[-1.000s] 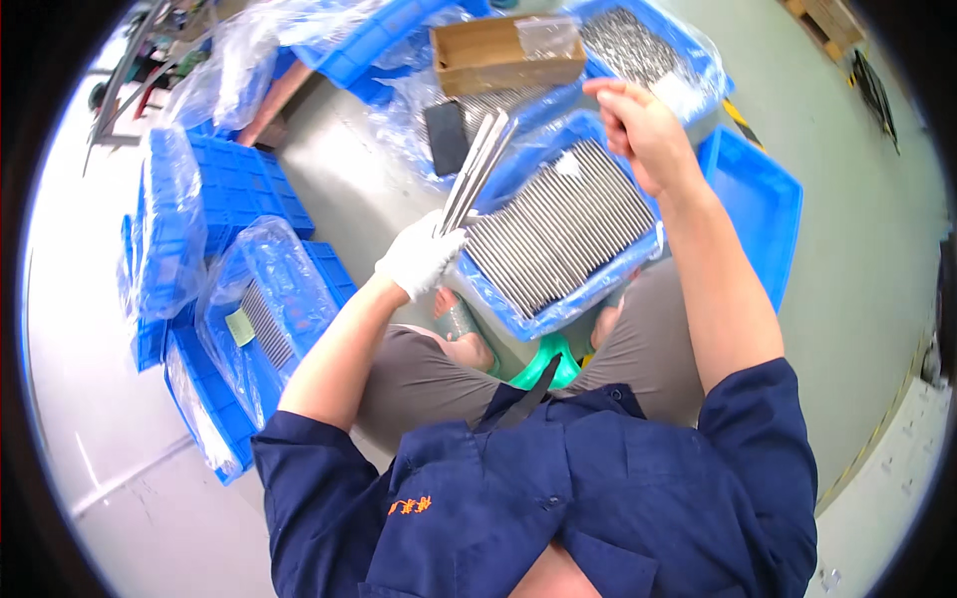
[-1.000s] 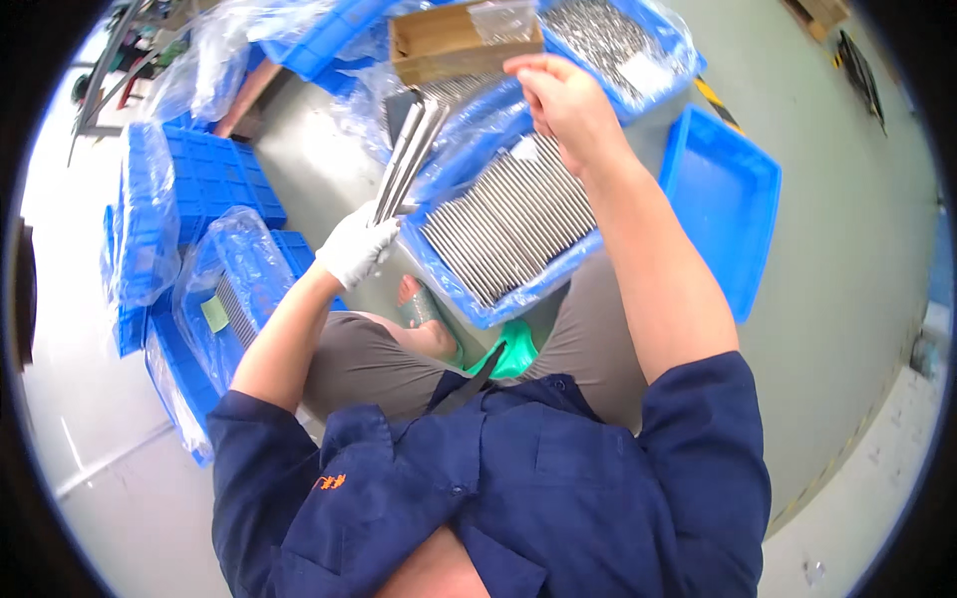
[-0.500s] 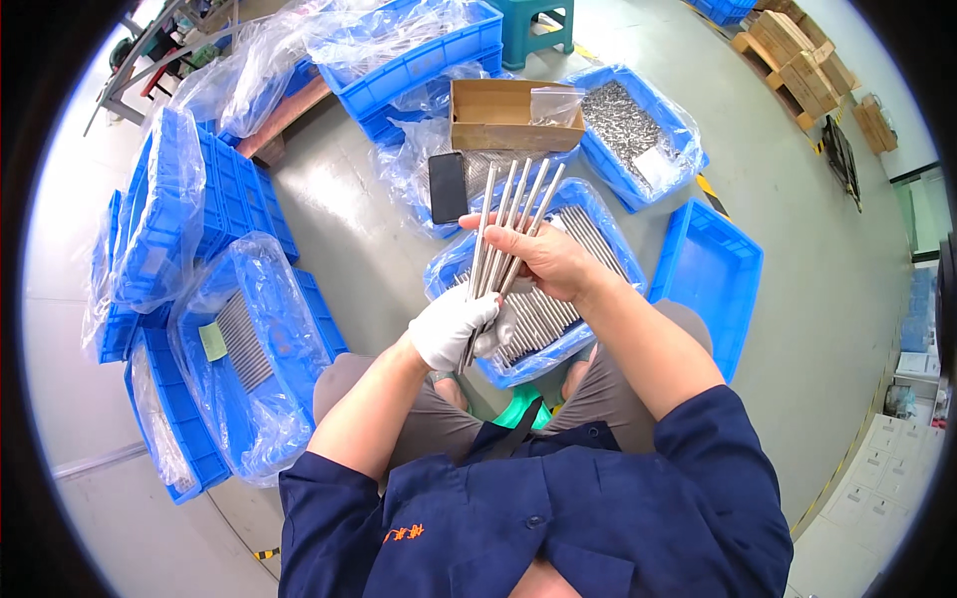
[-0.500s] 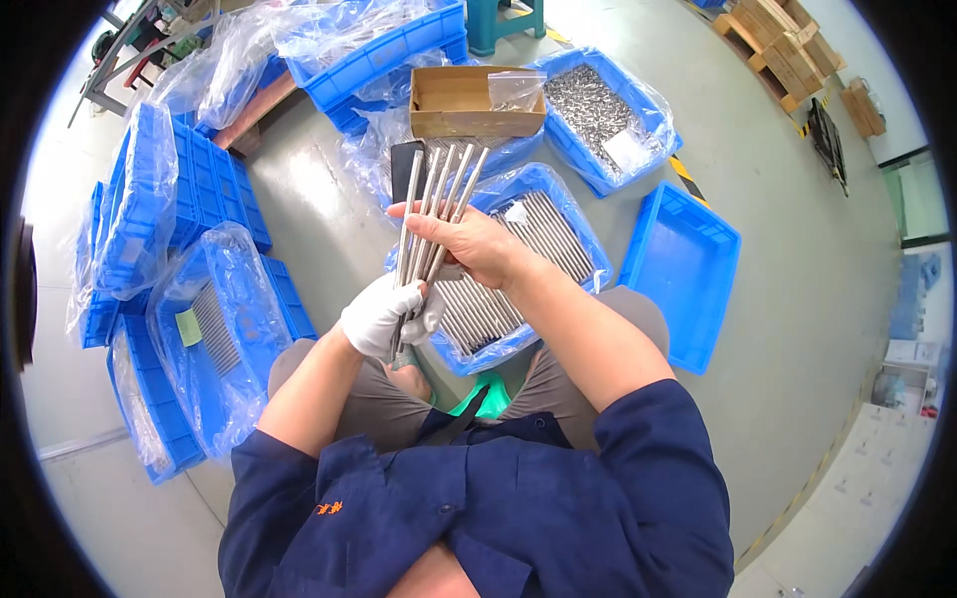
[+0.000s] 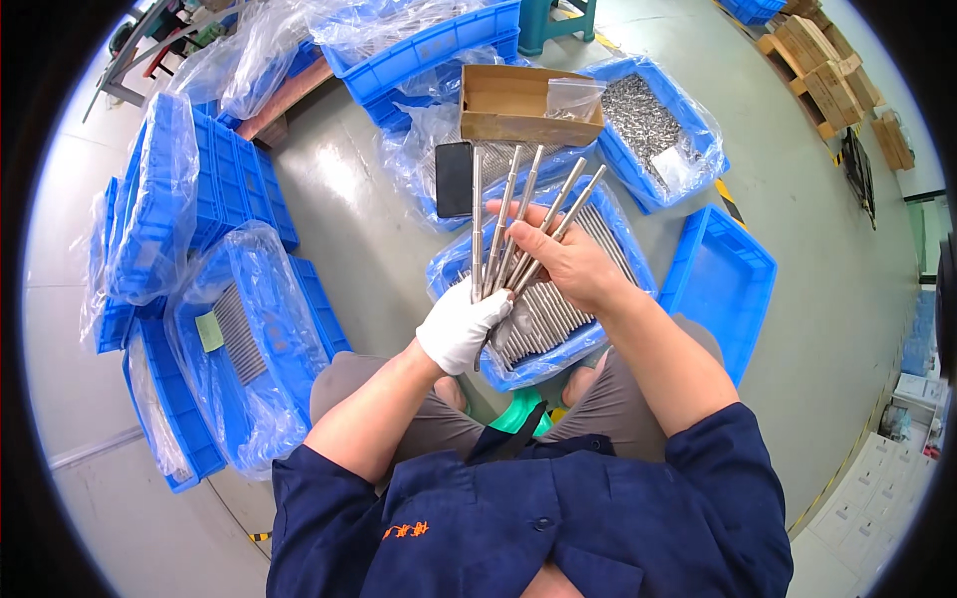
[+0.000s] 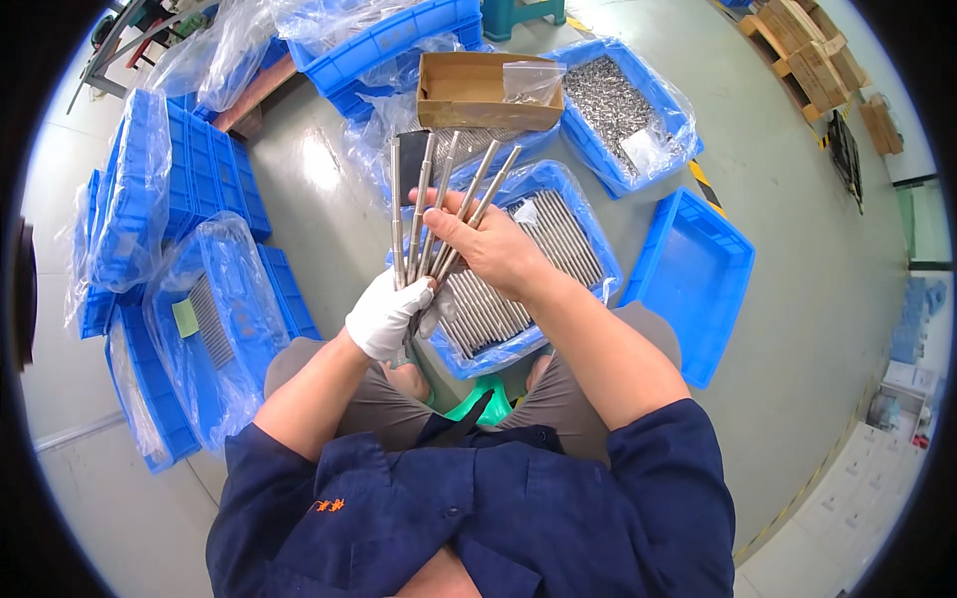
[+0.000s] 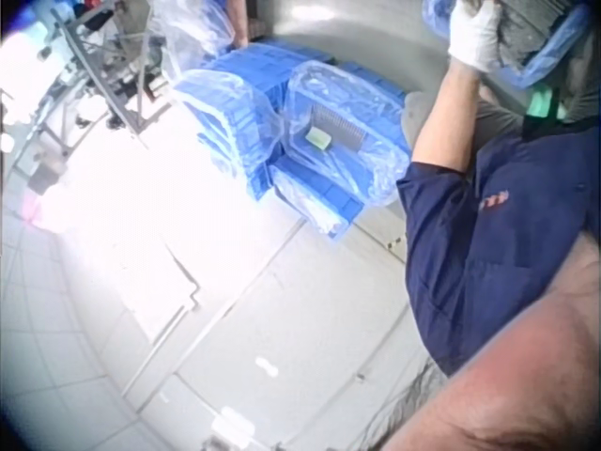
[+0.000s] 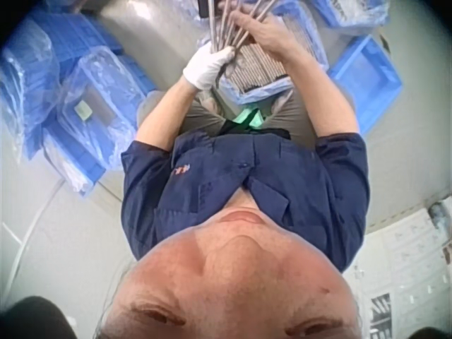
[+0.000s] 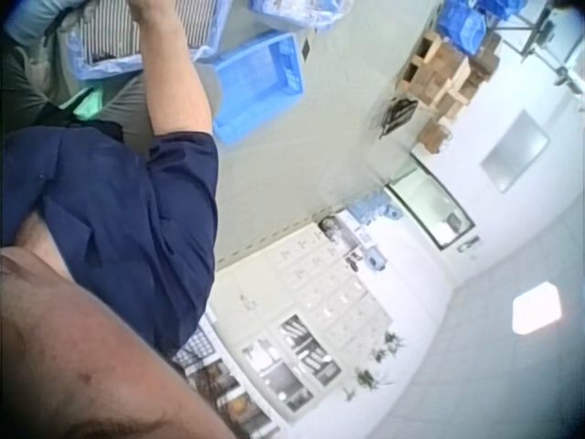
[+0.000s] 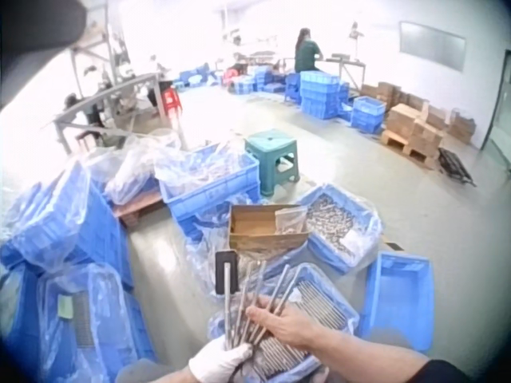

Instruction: Inspecting, cleaning, and sorting metal rods and rings in an industrial warehouse setting.

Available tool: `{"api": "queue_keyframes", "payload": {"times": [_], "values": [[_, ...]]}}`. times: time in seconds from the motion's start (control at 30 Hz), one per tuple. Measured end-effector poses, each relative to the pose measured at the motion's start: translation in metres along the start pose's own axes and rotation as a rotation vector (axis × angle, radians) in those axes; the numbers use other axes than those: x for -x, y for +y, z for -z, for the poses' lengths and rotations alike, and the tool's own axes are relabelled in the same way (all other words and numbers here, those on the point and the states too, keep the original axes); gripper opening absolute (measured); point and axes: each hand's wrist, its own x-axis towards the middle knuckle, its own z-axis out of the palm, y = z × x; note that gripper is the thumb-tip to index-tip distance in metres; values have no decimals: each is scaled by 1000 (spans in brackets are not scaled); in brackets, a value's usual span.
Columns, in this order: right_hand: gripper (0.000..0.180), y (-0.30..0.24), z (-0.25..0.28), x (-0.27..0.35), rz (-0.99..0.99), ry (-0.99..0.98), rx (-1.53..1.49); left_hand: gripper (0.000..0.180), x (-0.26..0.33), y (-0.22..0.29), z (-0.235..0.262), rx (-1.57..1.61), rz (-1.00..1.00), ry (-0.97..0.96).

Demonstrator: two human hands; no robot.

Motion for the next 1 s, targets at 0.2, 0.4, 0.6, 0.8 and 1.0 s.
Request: {"api": "queue_keyframes", "payload": {"times": [0.2, 0.4, 0.6, 0.8, 1.0], "values": [[38, -5, 4, 5, 82, 129, -68, 32, 0, 3, 4, 81, -100, 95], [27, -31, 32, 4, 303, 295, -264, 23, 0, 7, 8, -64, -158, 151], [28, -23, 27, 1, 210, 119, -226, 23, 0, -2, 9, -43, -80, 72], [32, -45, 52, 10, 289, 257, -305, 28, 1, 2, 5, 14, -71, 122], [29, -46, 75, 8, 334, 332, -112, 40, 3, 8, 11, 59, -64, 14]]}}
